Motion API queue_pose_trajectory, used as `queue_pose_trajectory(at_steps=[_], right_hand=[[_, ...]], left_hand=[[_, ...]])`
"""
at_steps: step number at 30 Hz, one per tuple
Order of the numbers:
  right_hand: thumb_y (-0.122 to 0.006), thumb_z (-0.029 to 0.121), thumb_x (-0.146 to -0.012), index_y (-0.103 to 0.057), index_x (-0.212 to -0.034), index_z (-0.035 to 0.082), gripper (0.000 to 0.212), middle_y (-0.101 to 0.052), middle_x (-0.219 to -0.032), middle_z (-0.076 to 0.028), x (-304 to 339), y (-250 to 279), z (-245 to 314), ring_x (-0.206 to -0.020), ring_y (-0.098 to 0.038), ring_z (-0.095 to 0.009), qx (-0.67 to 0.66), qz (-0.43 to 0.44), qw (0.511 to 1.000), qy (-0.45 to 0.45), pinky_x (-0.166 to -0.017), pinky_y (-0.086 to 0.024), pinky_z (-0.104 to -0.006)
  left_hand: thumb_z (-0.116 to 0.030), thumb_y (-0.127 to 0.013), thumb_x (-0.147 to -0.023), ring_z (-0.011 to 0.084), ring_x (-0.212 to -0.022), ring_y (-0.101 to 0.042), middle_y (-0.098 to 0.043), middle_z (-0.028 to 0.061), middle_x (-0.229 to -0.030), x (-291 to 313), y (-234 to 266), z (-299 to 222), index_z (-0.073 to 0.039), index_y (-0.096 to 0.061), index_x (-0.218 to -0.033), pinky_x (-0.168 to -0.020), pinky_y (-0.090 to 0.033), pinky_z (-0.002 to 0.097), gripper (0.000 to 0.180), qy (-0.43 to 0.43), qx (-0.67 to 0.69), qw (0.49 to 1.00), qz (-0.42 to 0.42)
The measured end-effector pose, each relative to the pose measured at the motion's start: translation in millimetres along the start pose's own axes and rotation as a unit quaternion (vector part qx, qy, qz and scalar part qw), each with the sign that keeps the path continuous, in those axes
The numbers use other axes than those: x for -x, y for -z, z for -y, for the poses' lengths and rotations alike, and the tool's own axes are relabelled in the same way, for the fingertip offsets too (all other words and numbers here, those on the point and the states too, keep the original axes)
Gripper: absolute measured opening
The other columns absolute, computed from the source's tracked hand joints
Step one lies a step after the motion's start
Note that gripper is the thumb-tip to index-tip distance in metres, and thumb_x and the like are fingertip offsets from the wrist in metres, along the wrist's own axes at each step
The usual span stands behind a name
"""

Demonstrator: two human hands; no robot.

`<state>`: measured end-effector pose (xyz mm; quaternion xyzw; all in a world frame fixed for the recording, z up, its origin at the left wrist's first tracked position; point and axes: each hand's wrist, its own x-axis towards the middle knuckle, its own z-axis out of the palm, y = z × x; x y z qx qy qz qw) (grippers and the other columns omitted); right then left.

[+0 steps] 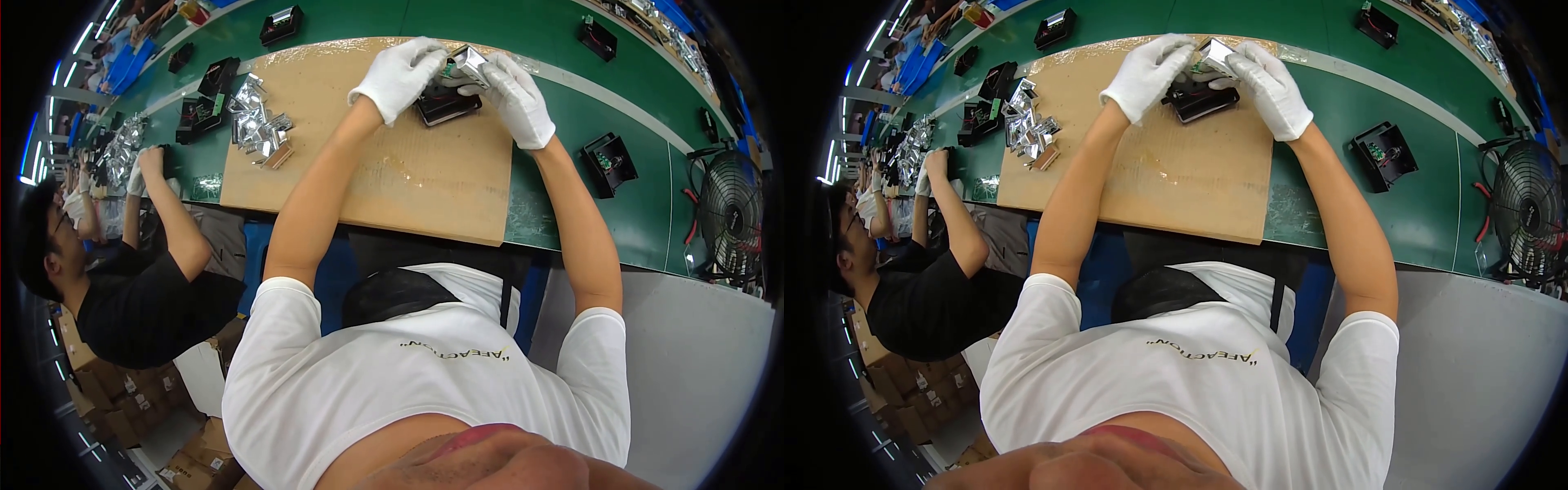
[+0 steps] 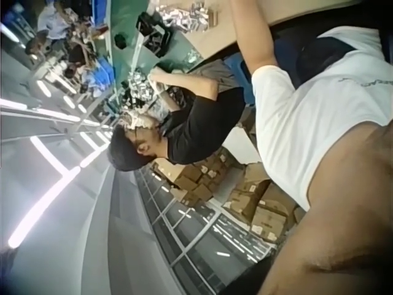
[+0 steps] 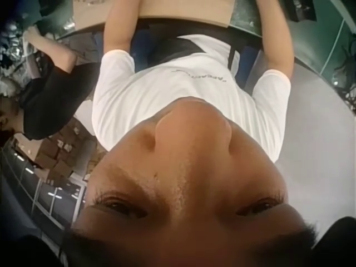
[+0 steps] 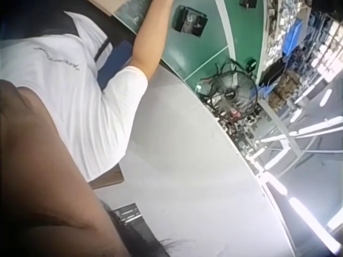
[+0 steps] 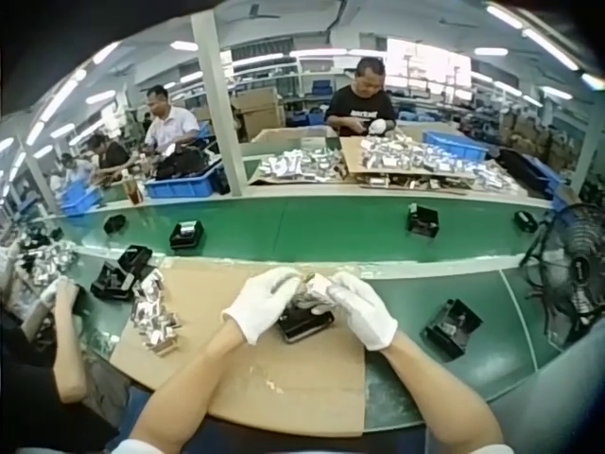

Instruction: Manually assembling electronic components and circuit boards into plastic housings at a factory workstation.

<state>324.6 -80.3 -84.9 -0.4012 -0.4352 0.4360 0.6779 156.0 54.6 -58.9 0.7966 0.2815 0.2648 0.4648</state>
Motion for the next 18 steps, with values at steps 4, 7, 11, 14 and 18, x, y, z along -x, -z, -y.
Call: queue_pose_trajectory(at_steps=[4,7,11,14,18], right_hand=[[-0.051,0.019,-0.109,-0.062,-0.116,-0.003,0.025,-0.069,-0.116,-0.015,2,4,5,-0.097,-0.066,-0.021,0.004,0.050,0.999,-0.001,-0.093,-0.053,-0.0308],[-0.051,0.019,-0.109,-0.062,-0.116,-0.003,0.025,-0.069,-0.117,-0.016,1,5,7,-0.098,-0.066,-0.021,0.003,0.093,0.996,-0.005,-0.094,-0.053,-0.0310],[-0.048,0.017,-0.108,-0.061,-0.124,-0.003,0.028,-0.071,-0.120,-0.018,-21,5,-2,-0.096,-0.069,-0.025,0.222,-0.061,0.961,0.154,-0.088,-0.052,-0.0301],[-0.049,0.020,-0.109,-0.062,-0.122,-0.002,0.028,-0.071,-0.119,-0.018,-26,13,12,-0.098,-0.069,-0.025,0.083,0.003,0.992,0.099,-0.087,-0.053,-0.0300],[-0.050,0.022,-0.110,-0.062,-0.120,0.000,0.027,-0.071,-0.119,-0.018,-28,31,15,-0.102,-0.070,-0.025,-0.047,0.038,0.997,0.057,-0.086,-0.053,-0.0301]], left_hand=[[-0.020,-0.068,-0.097,0.0153,-0.086,-0.069,-0.078,0.0081,-0.106,3,3,4,-0.003,-0.075,-0.122,-0.078,-0.056,0.0281,0.032,-0.004,0.042,0.999,0.029],[-0.024,-0.067,-0.098,0.0157,-0.086,-0.069,-0.078,0.0074,-0.107,5,7,2,-0.004,-0.075,-0.126,-0.078,-0.055,0.0286,0.035,-0.001,0.045,0.998,0.054],[-0.023,-0.065,-0.100,0.0150,-0.088,-0.069,-0.078,0.0066,-0.106,-1,12,-2,-0.004,-0.076,-0.123,-0.079,-0.055,0.0277,0.032,-0.025,-0.056,0.997,0.045],[-0.020,-0.066,-0.100,0.0136,-0.085,-0.068,-0.078,0.0051,-0.105,-2,11,-1,-0.004,-0.076,-0.122,-0.077,-0.054,0.0271,0.029,-0.017,-0.088,0.996,0.013],[-0.014,-0.067,-0.099,0.0120,-0.084,-0.067,-0.077,0.0036,-0.103,-4,8,3,-0.003,-0.076,-0.119,-0.076,-0.054,0.0253,0.025,-0.016,-0.074,0.997,-0.017]])
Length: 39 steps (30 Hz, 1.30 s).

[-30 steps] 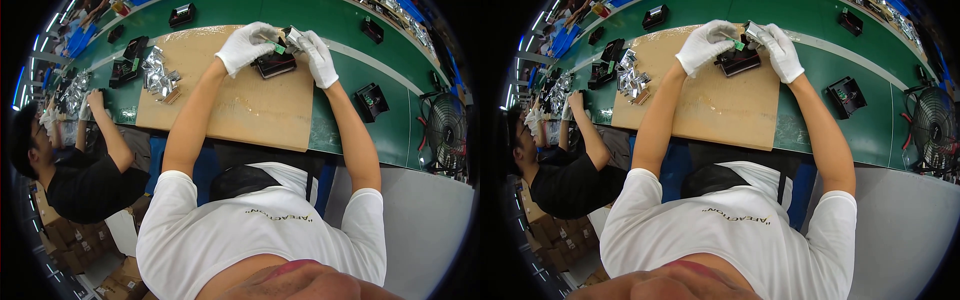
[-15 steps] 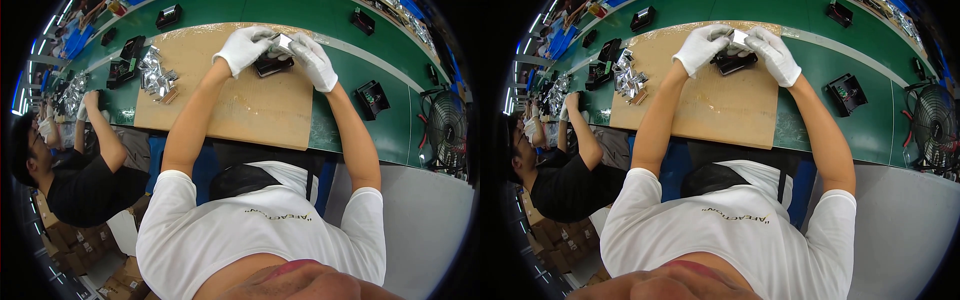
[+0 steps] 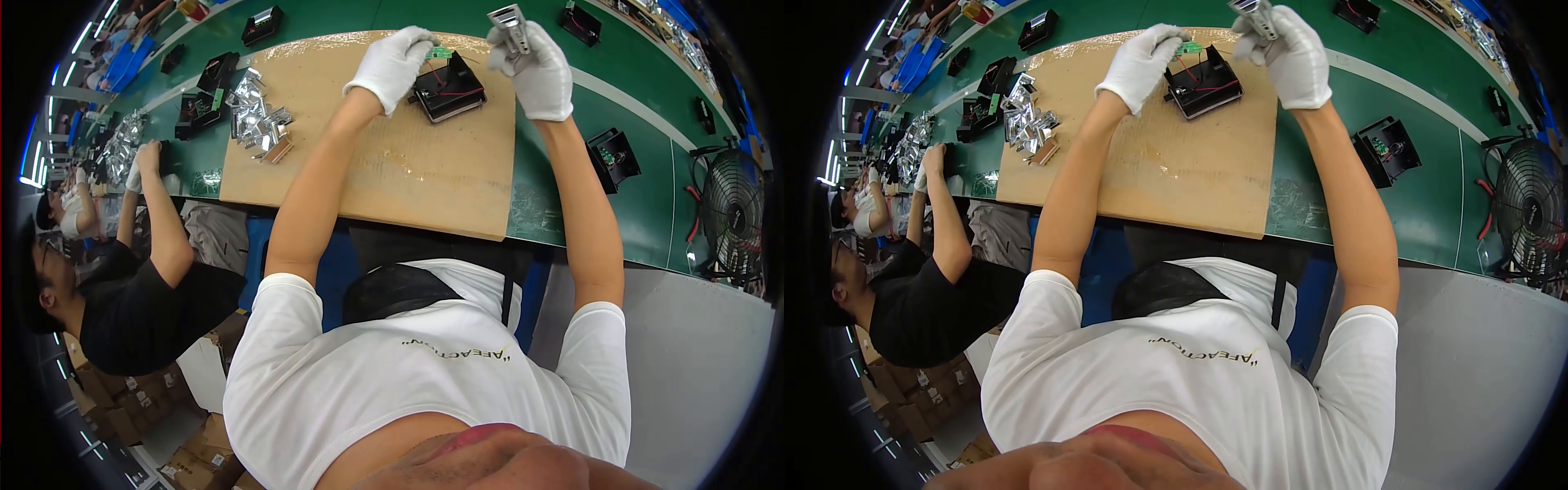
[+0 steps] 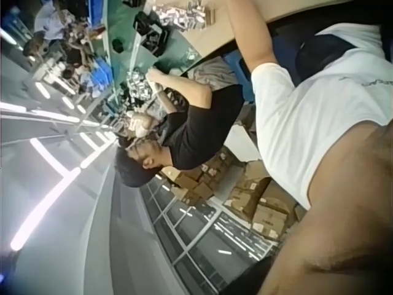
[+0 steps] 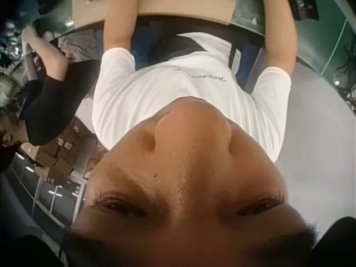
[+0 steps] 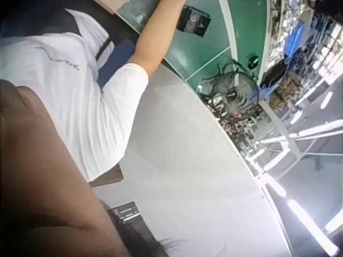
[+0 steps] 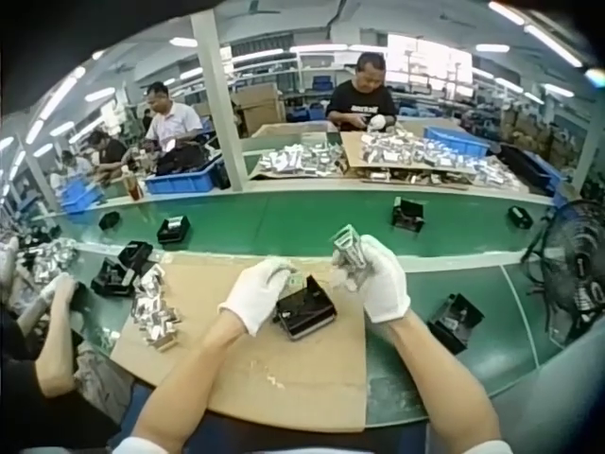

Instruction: Manually assembling electronic components and circuit boards into plastic housings at a factory workstation.

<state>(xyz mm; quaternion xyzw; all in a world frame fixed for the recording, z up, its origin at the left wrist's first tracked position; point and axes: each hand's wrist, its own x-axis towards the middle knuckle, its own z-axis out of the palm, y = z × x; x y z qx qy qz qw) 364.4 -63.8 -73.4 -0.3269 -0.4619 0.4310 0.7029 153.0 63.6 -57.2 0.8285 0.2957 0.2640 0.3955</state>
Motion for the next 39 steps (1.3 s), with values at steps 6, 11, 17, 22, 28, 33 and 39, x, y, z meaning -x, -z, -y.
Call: queue_pose_trajectory(at_steps=[6,11,17,22,28,33,39], right_hand=[[-0.052,0.019,-0.109,-0.062,-0.114,0.000,0.022,-0.070,-0.119,-0.018,15,-2,-7,-0.110,-0.070,-0.027,0.071,-0.073,0.994,-0.025,-0.089,-0.056,-0.0319],[-0.054,0.016,-0.109,-0.062,-0.112,-0.002,0.020,-0.069,-0.115,-0.017,18,-15,-6,-0.106,-0.068,-0.023,0.014,-0.076,0.993,-0.093,-0.093,-0.059,-0.0314],[-0.055,0.012,-0.109,-0.060,-0.111,-0.003,0.017,-0.068,-0.119,-0.019,15,-15,-7,-0.109,-0.069,-0.026,0.074,-0.087,0.993,-0.022,-0.095,-0.059,-0.0323],[-0.055,0.012,-0.109,-0.060,-0.111,-0.004,0.017,-0.069,-0.119,-0.021,6,-22,-11,-0.111,-0.070,-0.028,0.021,-0.148,0.989,-0.019,-0.097,-0.058,-0.0329],[-0.055,0.012,-0.109,-0.062,-0.110,-0.002,0.016,-0.070,-0.115,-0.017,-4,-41,-16,-0.106,-0.070,-0.022,-0.050,-0.196,0.978,-0.044,-0.098,-0.056,-0.0311],[-0.056,0.016,-0.109,-0.064,-0.109,-0.001,0.018,-0.071,-0.109,-0.011,-8,-34,-23,-0.099,-0.067,-0.015,0.265,-0.162,0.950,0.012,-0.090,-0.053,-0.0261],[-0.061,0.019,-0.105,-0.065,-0.107,0.001,0.019,-0.069,-0.098,-0.007,0,2,-43,-0.083,-0.062,-0.015,0.380,-0.045,0.924,-0.017,-0.078,-0.052,-0.0264]], left_hand=[[-0.006,-0.068,-0.100,0.0112,-0.091,-0.069,-0.077,0.0041,-0.104,-1,1,2,-0.003,-0.077,-0.116,-0.079,-0.055,0.0215,0.019,0.025,0.158,0.987,0.022],[-0.005,-0.068,-0.100,0.0118,-0.089,-0.068,-0.076,0.0049,-0.103,6,9,-12,-0.002,-0.077,-0.116,-0.079,-0.056,0.0219,0.019,0.054,0.181,0.979,0.079],[0.000,-0.069,-0.096,0.0127,-0.086,-0.067,-0.074,0.0051,-0.102,15,3,-12,-0.002,-0.076,-0.117,-0.079,-0.056,0.0231,0.022,-0.039,0.153,0.980,0.118],[0.006,-0.072,-0.090,0.0134,-0.086,-0.066,-0.072,0.0042,-0.102,17,2,-21,-0.003,-0.075,-0.118,-0.079,-0.056,0.0242,0.030,-0.185,0.033,0.978,0.090],[0.009,-0.072,-0.087,0.0138,-0.090,-0.066,-0.069,0.0021,-0.104,11,0,-8,-0.004,-0.074,-0.120,-0.082,-0.055,0.0265,0.036,-0.259,-0.116,0.953,0.108],[0.003,-0.071,-0.091,0.0134,-0.090,-0.066,-0.072,0.0019,-0.106,11,-6,-9,-0.007,-0.076,-0.119,-0.085,-0.054,0.0268,0.031,-0.172,-0.044,0.983,0.042],[-0.001,-0.073,-0.092,0.0119,-0.090,-0.066,-0.074,0.0033,-0.111,10,11,-8,-0.008,-0.076,-0.117,-0.084,-0.054,0.0247,0.026,-0.132,-0.010,0.986,0.104]])
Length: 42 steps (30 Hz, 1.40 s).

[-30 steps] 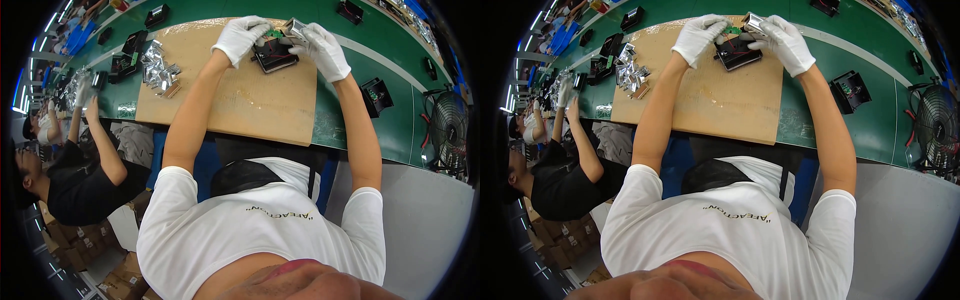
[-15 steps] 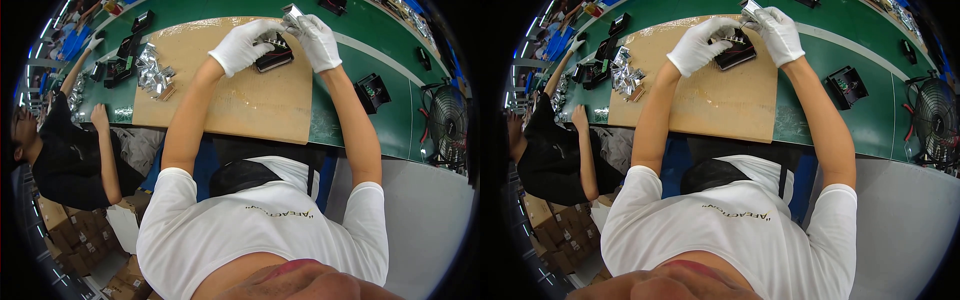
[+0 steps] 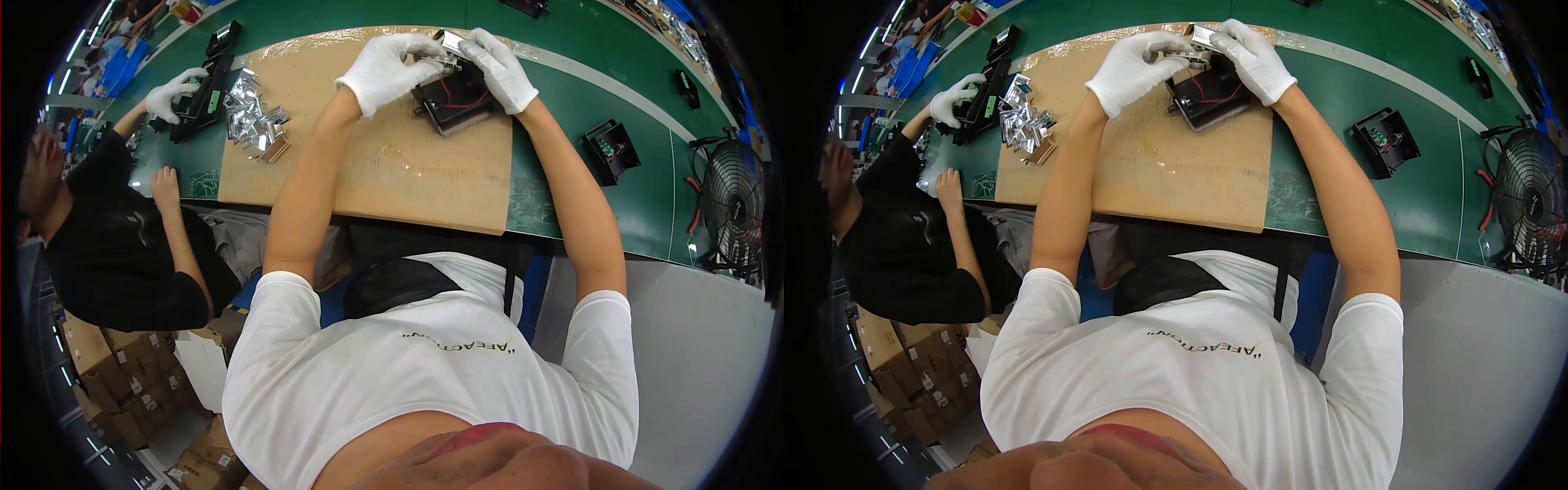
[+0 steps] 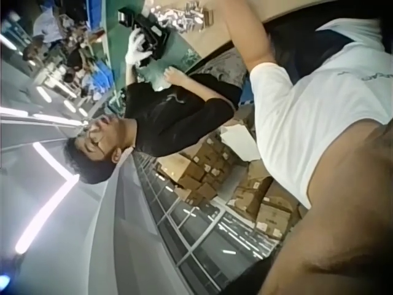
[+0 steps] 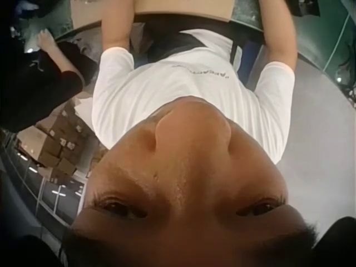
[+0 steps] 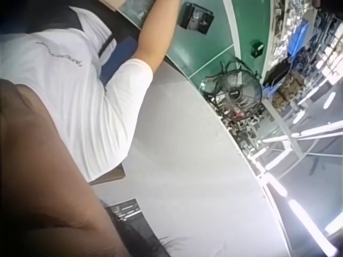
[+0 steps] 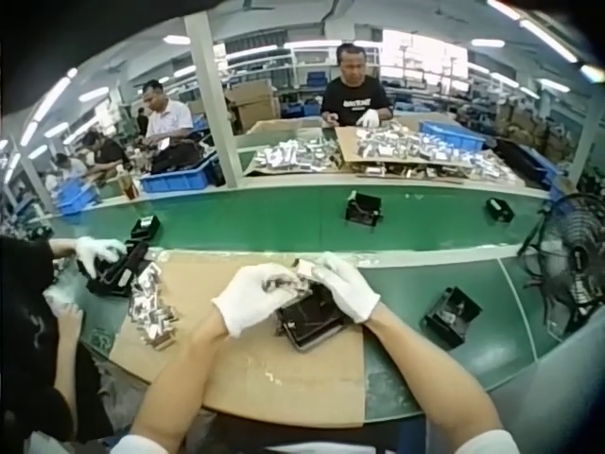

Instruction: Manually assembling electronic components and circuit boards into plastic housings at a factory workstation.

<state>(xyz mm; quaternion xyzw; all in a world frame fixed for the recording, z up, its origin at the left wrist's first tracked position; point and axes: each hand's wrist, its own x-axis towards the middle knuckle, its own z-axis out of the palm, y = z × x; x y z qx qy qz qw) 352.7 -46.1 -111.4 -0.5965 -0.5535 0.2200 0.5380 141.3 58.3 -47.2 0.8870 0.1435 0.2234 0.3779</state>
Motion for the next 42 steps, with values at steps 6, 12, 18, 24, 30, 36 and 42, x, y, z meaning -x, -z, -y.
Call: queue_pose_trajectory(at_steps=[6,12,18,24,30,36,42], right_hand=[[-0.063,0.019,-0.103,-0.067,-0.103,0.002,0.018,-0.069,-0.092,-0.003,10,-1,6,-0.078,-0.056,-0.012,-0.097,-0.036,0.994,-0.042,-0.074,-0.046,-0.0253],[-0.065,0.019,-0.102,-0.071,-0.103,0.000,0.019,-0.069,-0.090,-0.002,22,0,31,-0.079,-0.055,-0.010,-0.056,-0.107,0.993,-0.011,-0.074,-0.045,-0.0230],[-0.069,0.019,-0.100,-0.075,-0.107,0.000,0.021,-0.071,-0.091,-0.002,28,-12,42,-0.080,-0.056,-0.009,-0.085,-0.110,0.990,-0.025,-0.074,-0.046,-0.0215],[-0.070,0.021,-0.101,-0.075,-0.113,-0.002,0.027,-0.073,-0.101,-0.001,28,-12,41,-0.088,-0.060,-0.010,-0.081,-0.137,0.985,-0.068,-0.083,-0.049,-0.0216],[-0.070,0.021,-0.101,-0.076,-0.111,-0.003,0.026,-0.074,-0.102,-0.002,32,-11,56,-0.090,-0.061,-0.010,-0.063,-0.113,0.987,-0.094,-0.083,-0.049,-0.0217],[-0.069,0.020,-0.100,-0.074,-0.115,-0.002,0.027,-0.074,-0.102,-0.005,27,-6,44,-0.090,-0.065,-0.014,-0.075,-0.083,0.992,-0.066,-0.083,-0.052,-0.0243],[-0.064,0.010,-0.097,-0.068,-0.126,0.001,0.030,-0.074,-0.117,-0.011,-33,10,-17,-0.095,-0.071,-0.024,0.044,-0.206,0.976,0.050,-0.091,-0.055,-0.0322]], left_hand=[[0.001,-0.075,-0.089,0.0095,-0.089,-0.066,-0.076,0.0030,-0.109,-2,-5,6,-0.007,-0.076,-0.117,-0.081,-0.052,0.0218,0.029,0.081,0.136,0.987,-0.023],[0.002,-0.076,-0.089,0.0083,-0.084,-0.063,-0.075,0.0015,-0.100,1,-17,-3,-0.006,-0.072,-0.126,-0.076,-0.052,0.0204,0.038,0.048,0.163,0.983,-0.068],[0.004,-0.074,-0.080,0.0136,-0.083,-0.063,-0.071,0.0057,-0.109,-8,-25,-7,-0.008,-0.060,-0.141,-0.078,-0.053,0.0248,0.063,0.101,0.102,0.984,-0.104],[0.004,-0.078,-0.076,0.0127,-0.076,-0.061,-0.071,0.0053,-0.103,-7,-27,1,-0.010,-0.057,-0.144,-0.074,-0.053,0.0252,0.073,0.035,0.085,0.989,-0.116],[0.000,-0.077,-0.083,0.0114,-0.075,-0.062,-0.071,0.0050,-0.097,-5,-24,-8,-0.006,-0.064,-0.138,-0.072,-0.052,0.0224,0.057,0.048,0.057,0.993,-0.089],[-0.005,-0.077,-0.088,0.0104,-0.074,-0.063,-0.072,0.0051,-0.092,-3,-21,-2,-0.002,-0.068,-0.134,-0.071,-0.052,0.0204,0.047,0.077,0.078,0.990,-0.090],[-0.005,-0.079,-0.087,0.0099,-0.076,-0.062,-0.074,0.0071,-0.096,-13,-22,18,0.005,-0.062,-0.138,-0.071,-0.052,0.0203,0.054,0.159,0.257,0.943,-0.139]])
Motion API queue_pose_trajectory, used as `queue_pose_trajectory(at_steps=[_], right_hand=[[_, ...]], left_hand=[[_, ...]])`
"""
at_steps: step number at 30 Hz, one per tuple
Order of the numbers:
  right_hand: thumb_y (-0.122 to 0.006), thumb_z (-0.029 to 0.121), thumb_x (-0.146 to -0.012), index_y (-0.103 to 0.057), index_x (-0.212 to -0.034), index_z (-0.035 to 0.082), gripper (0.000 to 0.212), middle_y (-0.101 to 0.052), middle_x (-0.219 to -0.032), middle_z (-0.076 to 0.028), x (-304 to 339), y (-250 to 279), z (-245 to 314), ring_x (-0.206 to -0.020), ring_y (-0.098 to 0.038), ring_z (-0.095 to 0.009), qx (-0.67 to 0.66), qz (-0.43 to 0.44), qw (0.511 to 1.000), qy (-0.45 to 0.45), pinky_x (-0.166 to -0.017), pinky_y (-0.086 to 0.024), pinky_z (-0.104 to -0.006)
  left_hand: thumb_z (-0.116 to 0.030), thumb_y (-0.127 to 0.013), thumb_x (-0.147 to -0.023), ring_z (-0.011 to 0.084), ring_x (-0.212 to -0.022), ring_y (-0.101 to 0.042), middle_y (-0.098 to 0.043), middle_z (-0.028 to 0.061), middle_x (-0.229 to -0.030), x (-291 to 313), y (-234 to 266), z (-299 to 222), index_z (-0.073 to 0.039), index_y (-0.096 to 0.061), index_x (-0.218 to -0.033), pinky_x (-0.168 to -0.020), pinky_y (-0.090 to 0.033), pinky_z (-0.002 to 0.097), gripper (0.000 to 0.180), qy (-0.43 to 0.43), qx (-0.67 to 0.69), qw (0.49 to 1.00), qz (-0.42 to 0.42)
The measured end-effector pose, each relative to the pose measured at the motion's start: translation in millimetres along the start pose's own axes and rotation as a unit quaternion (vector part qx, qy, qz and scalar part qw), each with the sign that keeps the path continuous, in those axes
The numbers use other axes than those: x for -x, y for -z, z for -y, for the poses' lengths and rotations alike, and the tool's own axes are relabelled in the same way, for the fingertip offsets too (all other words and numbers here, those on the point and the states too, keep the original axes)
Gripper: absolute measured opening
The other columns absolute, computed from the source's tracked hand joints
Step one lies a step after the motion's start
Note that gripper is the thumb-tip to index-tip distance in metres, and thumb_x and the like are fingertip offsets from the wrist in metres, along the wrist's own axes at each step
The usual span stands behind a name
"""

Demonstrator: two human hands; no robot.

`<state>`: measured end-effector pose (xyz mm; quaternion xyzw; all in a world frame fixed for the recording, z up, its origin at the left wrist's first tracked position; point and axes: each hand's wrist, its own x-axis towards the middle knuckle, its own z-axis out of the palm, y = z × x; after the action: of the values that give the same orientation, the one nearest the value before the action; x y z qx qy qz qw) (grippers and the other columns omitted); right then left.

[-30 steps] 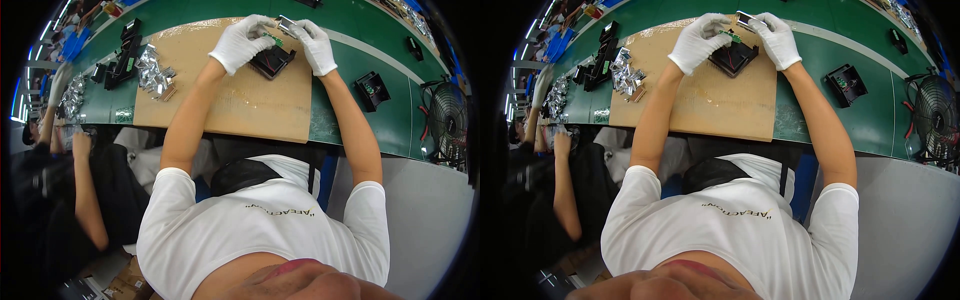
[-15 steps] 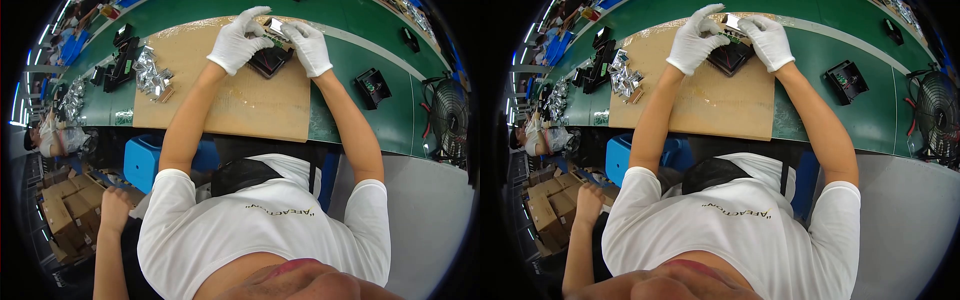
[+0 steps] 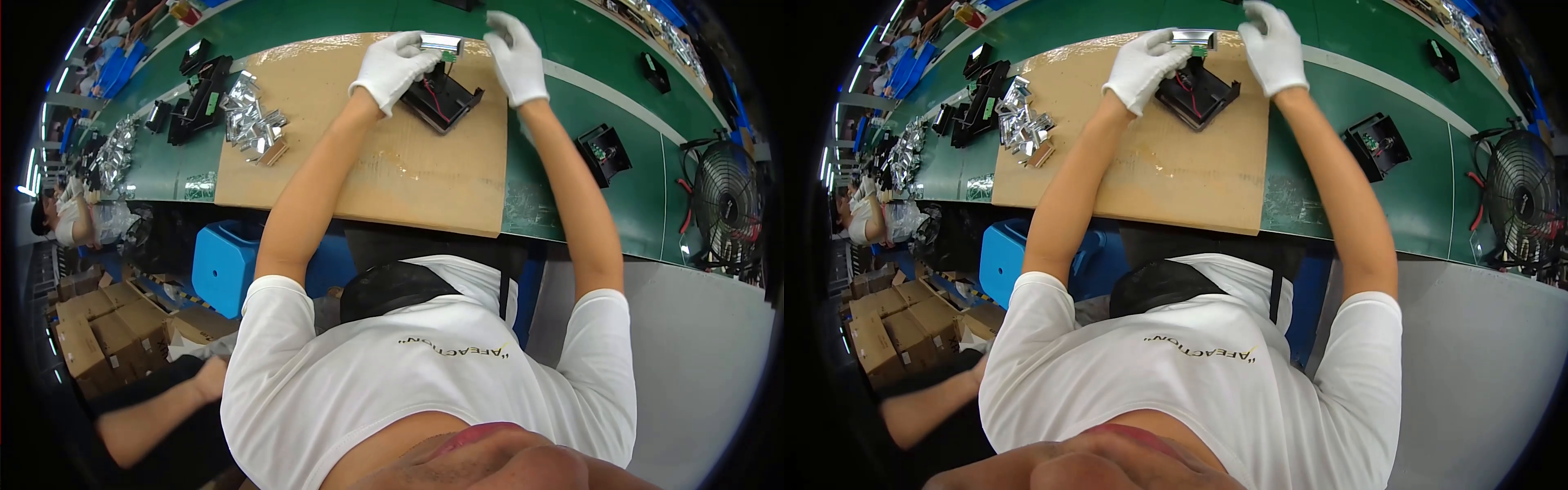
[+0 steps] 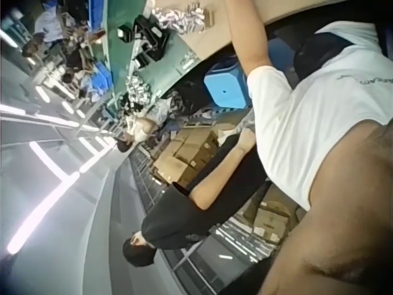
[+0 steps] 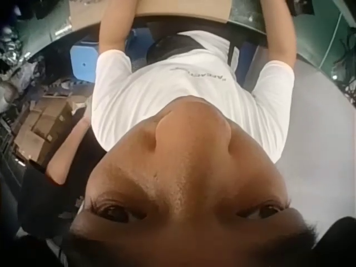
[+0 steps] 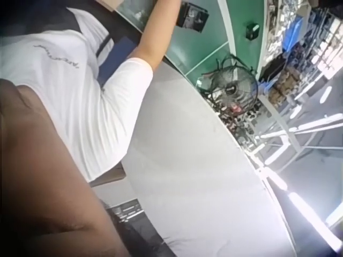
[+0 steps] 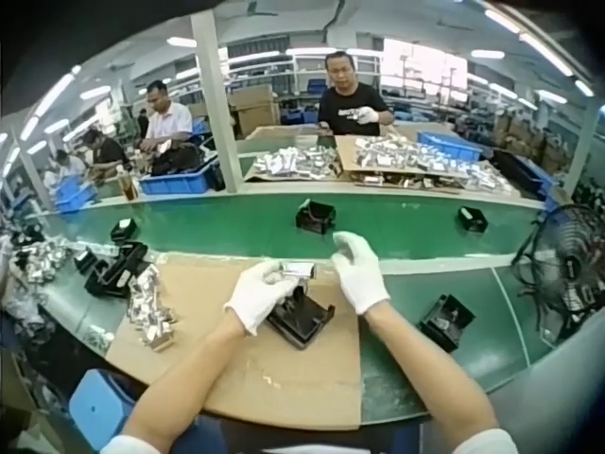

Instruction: Manually assembling electronic components and circuit boards into plastic housings at a factory workstation.

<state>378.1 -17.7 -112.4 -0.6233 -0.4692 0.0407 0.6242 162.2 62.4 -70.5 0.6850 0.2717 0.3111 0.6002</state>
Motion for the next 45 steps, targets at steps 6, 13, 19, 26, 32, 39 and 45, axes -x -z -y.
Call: queue_pose_trajectory(at_steps=[6,13,19,26,32,39,45], right_hand=[[-0.068,0.006,-0.084,-0.072,-0.110,0.004,0.027,-0.075,-0.107,-0.011,-101,-13,-39,-0.091,-0.070,-0.031,0.367,0.184,0.901,0.139,-0.089,-0.056,-0.0352],[-0.069,0.005,-0.081,-0.074,-0.110,0.005,0.030,-0.076,-0.104,-0.011,-146,-5,-15,-0.089,-0.069,-0.034,0.441,0.362,0.794,0.208,-0.087,-0.056,-0.0386],[-0.072,0.010,-0.081,-0.076,-0.100,0.003,0.020,-0.075,-0.094,-0.010,-84,63,114,-0.081,-0.067,-0.030,0.459,0.465,0.745,0.134,-0.082,-0.056,-0.0380],[-0.074,0.022,-0.086,-0.078,-0.105,0.001,0.028,-0.075,-0.101,-0.010,-22,83,134,-0.084,-0.068,-0.026,0.459,0.400,0.793,-0.031,-0.083,-0.056,-0.0343],[-0.069,0.021,-0.094,-0.076,-0.111,-0.004,0.031,-0.074,-0.117,-0.008,36,9,74,-0.100,-0.066,-0.019,0.055,0.219,0.973,-0.038,-0.093,-0.051,-0.0272],[-0.070,0.015,-0.091,-0.076,-0.108,-0.005,0.027,-0.073,-0.120,-0.007,42,5,52,-0.102,-0.066,-0.018,-0.074,0.203,0.968,-0.126,-0.095,-0.049,-0.0257],[-0.072,0.013,-0.087,-0.078,-0.111,0.000,0.028,-0.074,-0.118,-0.007,50,13,38,-0.101,-0.067,-0.019,-0.085,0.197,0.967,-0.135,-0.095,-0.052,-0.0271]], left_hand=[[-0.008,-0.078,-0.089,0.0093,-0.077,-0.062,-0.075,0.0087,-0.100,2,0,2,0.007,-0.066,-0.129,-0.069,-0.051,0.0196,0.044,-0.003,-0.015,1.000,0.012],[-0.015,-0.078,-0.086,0.0106,-0.073,-0.061,-0.073,0.0041,-0.086,-3,-3,15,0.002,-0.072,-0.118,-0.070,-0.051,0.0225,0.036,-0.085,-0.096,0.992,0.013],[-0.010,-0.077,-0.085,0.0111,-0.072,-0.060,-0.072,0.0030,-0.088,1,0,-7,-0.001,-0.067,-0.129,-0.071,-0.051,0.0228,0.046,-0.031,-0.114,0.993,0.024],[0.003,-0.070,-0.089,0.0110,-0.077,-0.062,-0.072,0.0042,-0.100,-8,0,-6,0.000,-0.066,-0.124,-0.074,-0.051,0.0217,0.035,-0.016,-0.195,0.981,-0.004],[-0.021,-0.077,-0.083,0.0163,-0.078,-0.064,-0.075,0.0055,-0.094,-18,-5,42,-0.006,-0.069,-0.131,-0.074,-0.053,0.0275,0.050,-0.119,0.068,0.990,-0.021],[0.002,-0.071,-0.088,0.0158,-0.078,-0.065,-0.074,0.0071,-0.104,-23,-9,31,-0.002,-0.068,-0.117,-0.075,-0.053,0.0254,0.030,-0.121,-0.020,0.990,-0.071],[0.001,-0.071,-0.085,0.0209,-0.076,-0.064,-0.072,0.0079,-0.099,-7,0,7,-0.004,-0.068,-0.125,-0.076,-0.054,0.0299,0.041,-0.177,-0.277,0.944,-0.017]])
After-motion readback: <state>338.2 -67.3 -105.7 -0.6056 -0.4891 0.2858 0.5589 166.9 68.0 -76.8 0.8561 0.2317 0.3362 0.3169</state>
